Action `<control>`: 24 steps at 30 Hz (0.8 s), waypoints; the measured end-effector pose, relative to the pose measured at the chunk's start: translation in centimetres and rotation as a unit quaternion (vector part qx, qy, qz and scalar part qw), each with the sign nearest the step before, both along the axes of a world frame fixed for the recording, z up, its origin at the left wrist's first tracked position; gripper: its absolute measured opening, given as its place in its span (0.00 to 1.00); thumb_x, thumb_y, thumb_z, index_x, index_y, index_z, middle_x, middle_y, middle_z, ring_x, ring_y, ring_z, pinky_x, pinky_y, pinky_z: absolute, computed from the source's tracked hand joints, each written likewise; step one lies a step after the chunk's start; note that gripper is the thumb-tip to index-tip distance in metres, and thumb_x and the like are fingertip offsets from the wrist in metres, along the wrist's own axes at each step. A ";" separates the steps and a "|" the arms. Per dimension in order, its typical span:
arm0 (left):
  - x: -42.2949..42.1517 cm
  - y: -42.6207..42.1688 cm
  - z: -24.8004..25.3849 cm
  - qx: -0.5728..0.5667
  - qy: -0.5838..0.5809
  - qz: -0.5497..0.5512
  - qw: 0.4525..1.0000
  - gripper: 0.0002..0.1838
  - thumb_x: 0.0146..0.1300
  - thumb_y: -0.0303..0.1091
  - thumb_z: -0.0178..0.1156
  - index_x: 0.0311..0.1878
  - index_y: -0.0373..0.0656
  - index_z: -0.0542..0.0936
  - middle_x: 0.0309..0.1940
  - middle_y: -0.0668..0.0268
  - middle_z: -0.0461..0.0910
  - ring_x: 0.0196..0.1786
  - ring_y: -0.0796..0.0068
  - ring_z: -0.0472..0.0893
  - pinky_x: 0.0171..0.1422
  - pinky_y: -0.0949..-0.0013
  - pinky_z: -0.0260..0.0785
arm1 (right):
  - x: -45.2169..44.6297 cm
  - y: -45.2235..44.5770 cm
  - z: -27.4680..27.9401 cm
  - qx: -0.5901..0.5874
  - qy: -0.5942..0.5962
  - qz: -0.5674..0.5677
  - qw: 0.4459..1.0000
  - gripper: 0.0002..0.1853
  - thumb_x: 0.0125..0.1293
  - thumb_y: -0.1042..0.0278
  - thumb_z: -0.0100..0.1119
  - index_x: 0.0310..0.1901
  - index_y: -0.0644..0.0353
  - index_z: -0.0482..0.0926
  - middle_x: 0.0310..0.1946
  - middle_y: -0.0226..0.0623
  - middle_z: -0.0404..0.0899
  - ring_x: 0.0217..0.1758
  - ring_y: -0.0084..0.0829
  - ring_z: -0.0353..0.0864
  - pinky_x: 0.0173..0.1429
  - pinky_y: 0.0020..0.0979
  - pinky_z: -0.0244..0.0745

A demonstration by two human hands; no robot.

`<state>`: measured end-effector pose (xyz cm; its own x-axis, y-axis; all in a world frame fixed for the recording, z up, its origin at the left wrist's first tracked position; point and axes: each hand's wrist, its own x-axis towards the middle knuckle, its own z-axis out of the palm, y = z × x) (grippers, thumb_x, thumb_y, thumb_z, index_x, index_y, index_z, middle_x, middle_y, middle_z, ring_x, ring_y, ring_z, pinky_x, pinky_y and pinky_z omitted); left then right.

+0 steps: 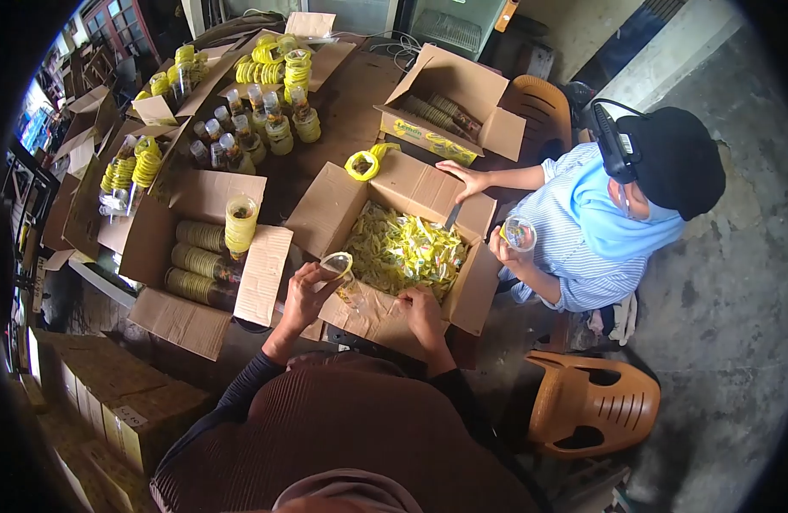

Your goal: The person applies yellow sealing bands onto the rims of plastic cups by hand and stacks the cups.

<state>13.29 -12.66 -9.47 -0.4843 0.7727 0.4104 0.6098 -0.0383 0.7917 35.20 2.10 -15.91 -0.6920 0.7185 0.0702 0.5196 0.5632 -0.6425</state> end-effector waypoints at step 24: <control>3.7 1.0 0.8 -0.022 0.135 -0.015 0.991 0.04 0.56 0.34 0.65 0.30 0.48 0.81 0.26 0.68 0.78 0.34 0.67 0.77 0.48 0.58 0.57 | -4.8 -6.4 7.1 0.137 0.165 -0.026 0.976 0.08 0.55 0.78 0.64 0.37 0.62 0.77 0.31 0.41 0.73 0.32 0.43 0.77 0.34 0.39 0.73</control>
<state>16.95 -11.68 -8.69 -0.3375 0.8054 0.4873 0.7984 -0.0294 0.6015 30.45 -4.32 -8.79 -0.5628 0.6749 0.4772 0.3425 0.7158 -0.6085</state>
